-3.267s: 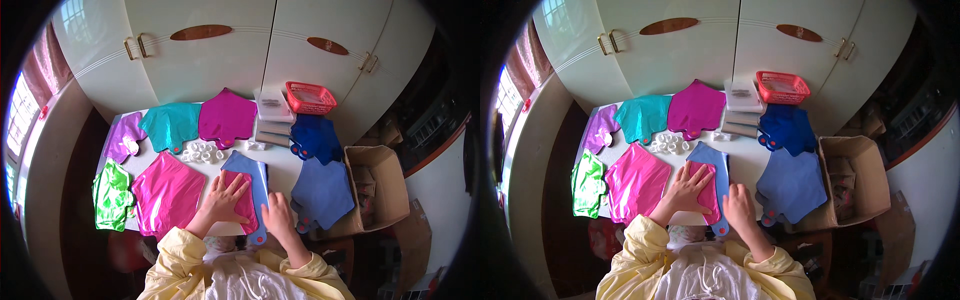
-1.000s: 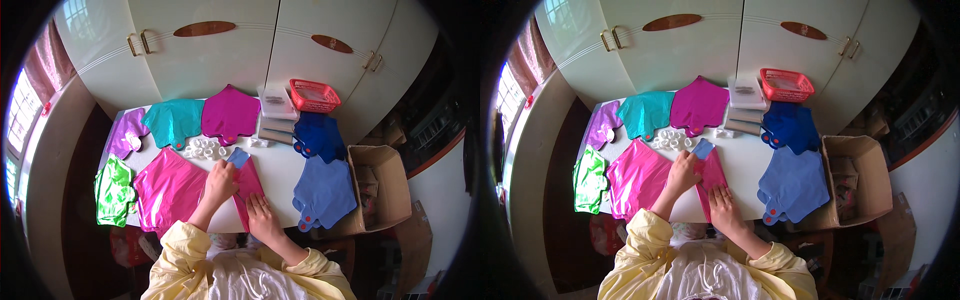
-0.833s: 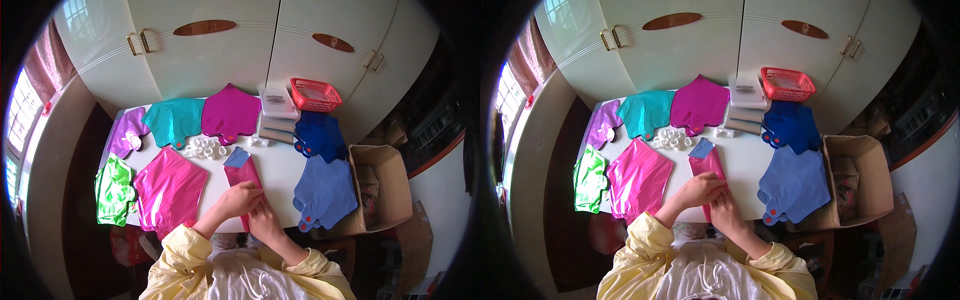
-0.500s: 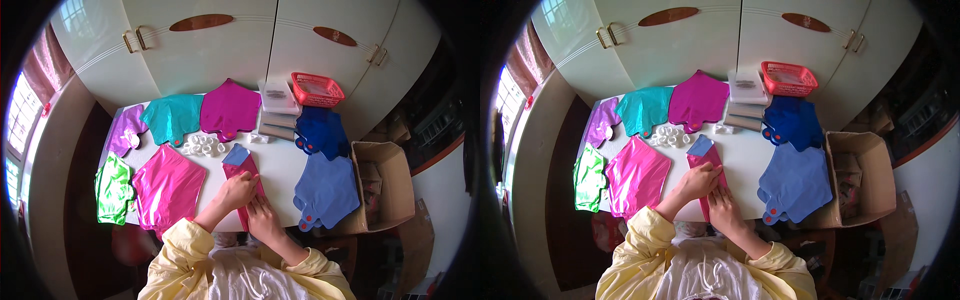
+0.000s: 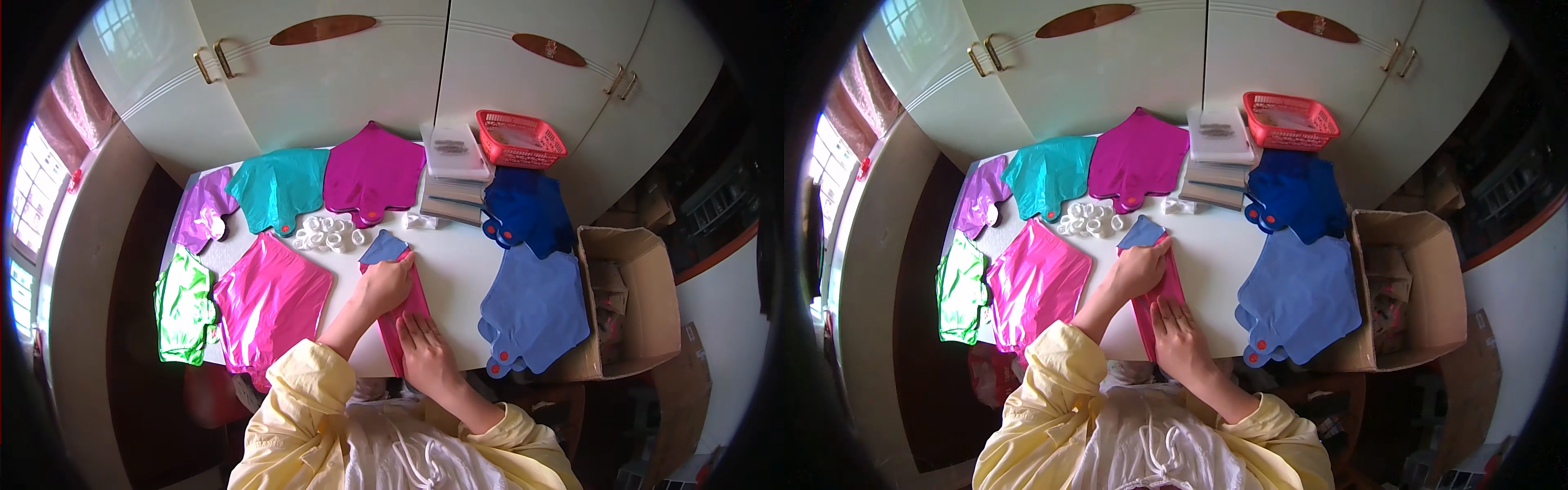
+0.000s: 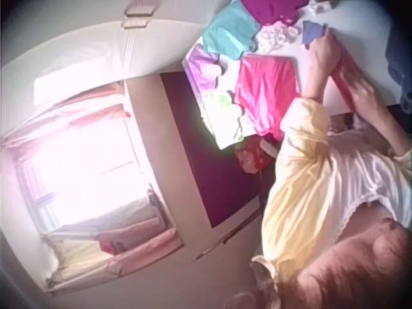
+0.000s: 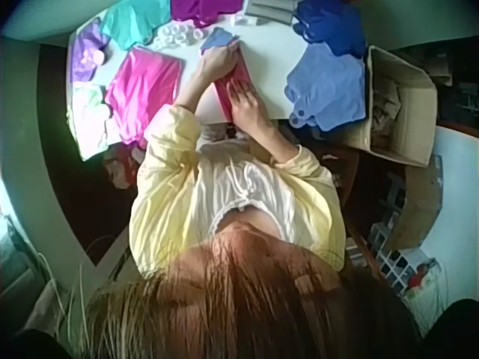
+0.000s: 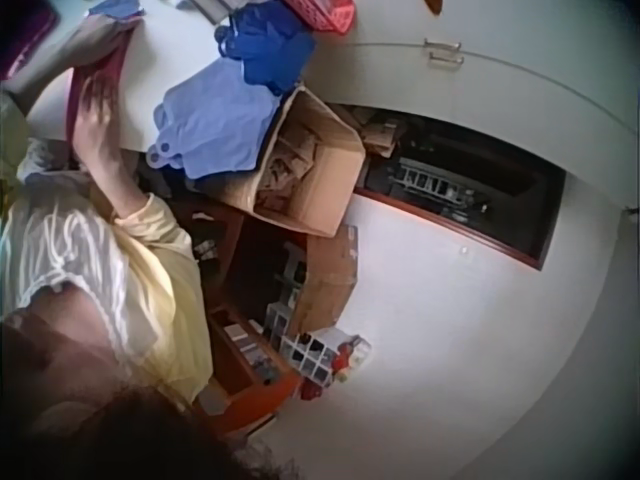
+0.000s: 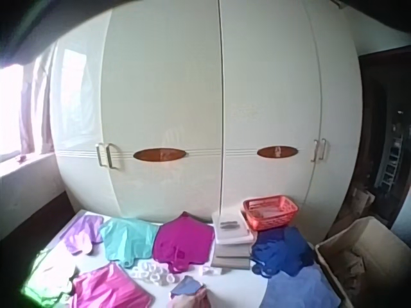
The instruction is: Folding small fabric items and placing them into retail packaging bags.
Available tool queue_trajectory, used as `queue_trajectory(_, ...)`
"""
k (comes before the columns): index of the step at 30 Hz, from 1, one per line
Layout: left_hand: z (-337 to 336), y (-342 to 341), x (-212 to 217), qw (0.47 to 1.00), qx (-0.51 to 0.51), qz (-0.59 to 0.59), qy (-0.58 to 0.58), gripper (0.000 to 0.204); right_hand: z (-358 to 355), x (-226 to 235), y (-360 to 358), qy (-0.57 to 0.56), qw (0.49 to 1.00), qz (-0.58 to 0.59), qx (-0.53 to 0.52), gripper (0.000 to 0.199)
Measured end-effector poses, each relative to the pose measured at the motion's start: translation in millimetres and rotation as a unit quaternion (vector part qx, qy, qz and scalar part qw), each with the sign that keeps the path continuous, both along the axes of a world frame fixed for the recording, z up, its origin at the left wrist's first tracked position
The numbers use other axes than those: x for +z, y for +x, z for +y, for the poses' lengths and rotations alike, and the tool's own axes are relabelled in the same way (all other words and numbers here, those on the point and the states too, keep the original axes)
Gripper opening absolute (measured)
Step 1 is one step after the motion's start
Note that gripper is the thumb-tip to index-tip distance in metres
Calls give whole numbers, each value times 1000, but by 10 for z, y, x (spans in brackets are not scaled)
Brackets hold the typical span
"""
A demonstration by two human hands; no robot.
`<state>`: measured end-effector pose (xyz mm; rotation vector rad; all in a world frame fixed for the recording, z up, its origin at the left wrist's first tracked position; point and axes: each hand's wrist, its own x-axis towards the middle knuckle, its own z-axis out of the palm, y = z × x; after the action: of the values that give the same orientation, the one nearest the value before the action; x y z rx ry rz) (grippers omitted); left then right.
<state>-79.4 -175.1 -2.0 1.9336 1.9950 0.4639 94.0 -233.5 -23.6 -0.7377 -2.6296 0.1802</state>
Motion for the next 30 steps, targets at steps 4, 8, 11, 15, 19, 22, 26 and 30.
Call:
queue_trajectory(4,81,-32,21,999,38,-9,-23,40,-3,-16,-2,5,1000,7,-3,48)
queue_trajectory(8,-72,-124,73,994,85,-18,63,33,11,-24,-6,11,1000,17,-9,47)
queue_trajectory(11,-245,-210,130,989,132,-33,62,34,2,-15,-2,10,1000,19,-13,46)
queue_trajectory(15,-274,-364,78,990,132,-52,-25,32,-10,11,-14,15,1000,21,-10,44)
queue_trajectory(19,-275,-399,75,986,125,-89,-65,26,-8,19,-17,13,1000,25,-11,42)
queue_trajectory(22,-280,-417,55,986,118,-96,-65,22,-8,9,-12,18,999,28,-11,42)
queue_trajectory(26,-281,-413,9,989,114,-86,-45,20,-6,14,-13,19,999,23,-11,42)
queue_trajectory(30,-296,-440,-1,990,97,-88,-42,20,-9,20,-9,20,999,23,-9,42)
